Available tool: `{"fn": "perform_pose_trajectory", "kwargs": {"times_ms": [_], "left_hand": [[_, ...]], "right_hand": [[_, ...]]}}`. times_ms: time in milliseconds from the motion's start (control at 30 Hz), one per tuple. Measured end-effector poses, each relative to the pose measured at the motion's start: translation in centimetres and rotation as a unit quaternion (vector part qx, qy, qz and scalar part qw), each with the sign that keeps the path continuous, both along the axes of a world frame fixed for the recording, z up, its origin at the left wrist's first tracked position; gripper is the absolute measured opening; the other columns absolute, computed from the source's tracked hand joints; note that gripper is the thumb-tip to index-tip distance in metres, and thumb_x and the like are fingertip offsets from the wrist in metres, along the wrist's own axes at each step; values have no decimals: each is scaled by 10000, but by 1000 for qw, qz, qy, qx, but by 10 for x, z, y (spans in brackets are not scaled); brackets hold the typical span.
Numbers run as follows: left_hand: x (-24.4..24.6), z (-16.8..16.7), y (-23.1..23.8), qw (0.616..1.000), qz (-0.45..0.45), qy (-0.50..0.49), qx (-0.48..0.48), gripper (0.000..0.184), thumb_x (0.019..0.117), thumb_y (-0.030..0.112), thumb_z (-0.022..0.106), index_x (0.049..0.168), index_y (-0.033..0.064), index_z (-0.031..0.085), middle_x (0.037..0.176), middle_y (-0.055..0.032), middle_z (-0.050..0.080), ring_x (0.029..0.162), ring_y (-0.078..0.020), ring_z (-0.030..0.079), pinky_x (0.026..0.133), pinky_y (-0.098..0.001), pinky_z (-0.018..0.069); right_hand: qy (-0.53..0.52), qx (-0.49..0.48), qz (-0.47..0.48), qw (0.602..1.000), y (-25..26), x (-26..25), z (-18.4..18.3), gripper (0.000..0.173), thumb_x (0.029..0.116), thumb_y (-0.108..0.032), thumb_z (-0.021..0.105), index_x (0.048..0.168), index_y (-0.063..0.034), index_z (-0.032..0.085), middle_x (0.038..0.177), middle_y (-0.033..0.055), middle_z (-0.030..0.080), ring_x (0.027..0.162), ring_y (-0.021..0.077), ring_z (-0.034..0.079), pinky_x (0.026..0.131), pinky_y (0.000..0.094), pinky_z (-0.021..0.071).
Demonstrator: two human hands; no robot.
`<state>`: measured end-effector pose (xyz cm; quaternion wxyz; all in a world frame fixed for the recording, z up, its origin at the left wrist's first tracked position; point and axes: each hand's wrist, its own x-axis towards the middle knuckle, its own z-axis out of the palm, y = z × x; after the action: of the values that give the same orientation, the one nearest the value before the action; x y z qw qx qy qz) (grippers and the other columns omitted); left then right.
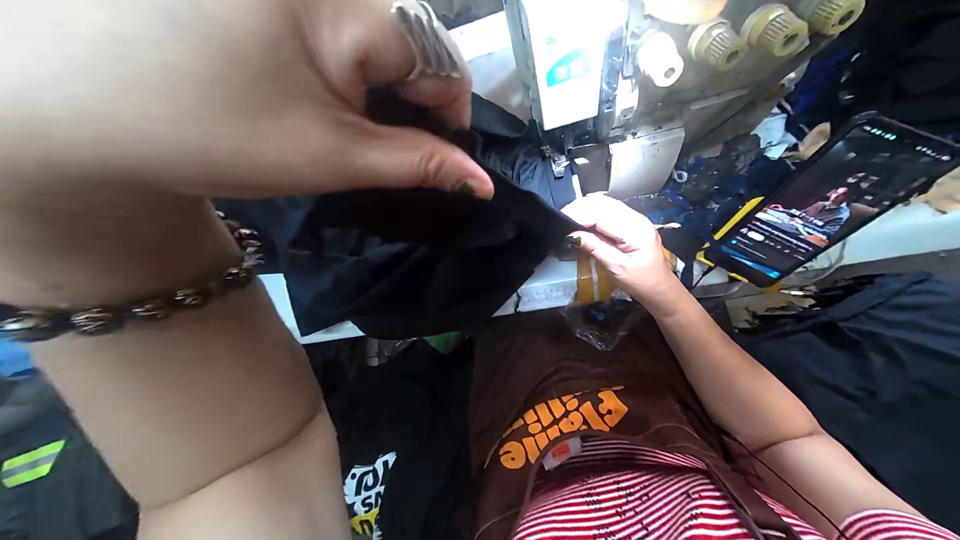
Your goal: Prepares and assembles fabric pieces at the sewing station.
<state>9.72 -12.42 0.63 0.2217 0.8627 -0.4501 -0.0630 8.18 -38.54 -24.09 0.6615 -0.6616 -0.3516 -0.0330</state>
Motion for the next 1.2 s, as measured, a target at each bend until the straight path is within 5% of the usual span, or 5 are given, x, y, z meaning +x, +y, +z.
{"fn": "perform_pose_trajectory", "kwargs": {"times_ms": [267, 533, 733, 1033, 1200], "left_hand": [[-3, -40, -26, 997, 13, -46, 60, 318, 948, 462, 626, 811, 182, 691, 701, 77, 611, 715, -34, 579, 879, -379, 446], [-1, -83, -43, 998, 25, -43, 26, 288, 924, 352, 668, 735, 136, 653, 659, 32, 570, 628, -71, 512, 625, -299, 373], [-51, -102, -65, 982, 142, -116, 40, 226, 959, 244, 627, 880, 63, 737, 815, -85, 686, 850, -262, 645, 967, -542, 397], [-90, -150, -110, 915, 335, -226, 18, 197, 942, 188, 718, 789, 64, 720, 738, -85, 649, 852, -270, 616, 1006, -511, 346], [-95, -176, -121, 877, 410, -251, 8, 103, 942, 180, 724, 884, 102, 755, 808, -55, 686, 963, -254, 636, 1078, -551, 315]], "right_hand": [[-3, 9, -4, 1000, -1, 1, -3, 140, 960, 8, 630, 1062, 58, 713, 1123, 129, 705, 1109, 137, 659, 1008, 277, 532], [-21, 21, -24, 999, 2, 1, -5, 112, 951, 36, 635, 1021, 68, 717, 1118, 141, 707, 1135, 156, 658, 1030, 289, 525], [14, 17, -11, 1000, -7, -14, -3, 148, 950, 49, 593, 1027, 53, 719, 1116, 101, 711, 1133, 112, 649, 1033, 270, 519], [-116, -32, -87, 989, -11, -24, -7, 139, 987, -36, 638, 1020, 34, 754, 1129, 156, 740, 1156, 191, 686, 1047, 321, 531], [-157, -52, -144, 976, -2, -17, -10, 152, 962, 26, 638, 1024, 12, 776, 1135, 162, 753, 1121, 225, 716, 1004, 348, 568]]}}
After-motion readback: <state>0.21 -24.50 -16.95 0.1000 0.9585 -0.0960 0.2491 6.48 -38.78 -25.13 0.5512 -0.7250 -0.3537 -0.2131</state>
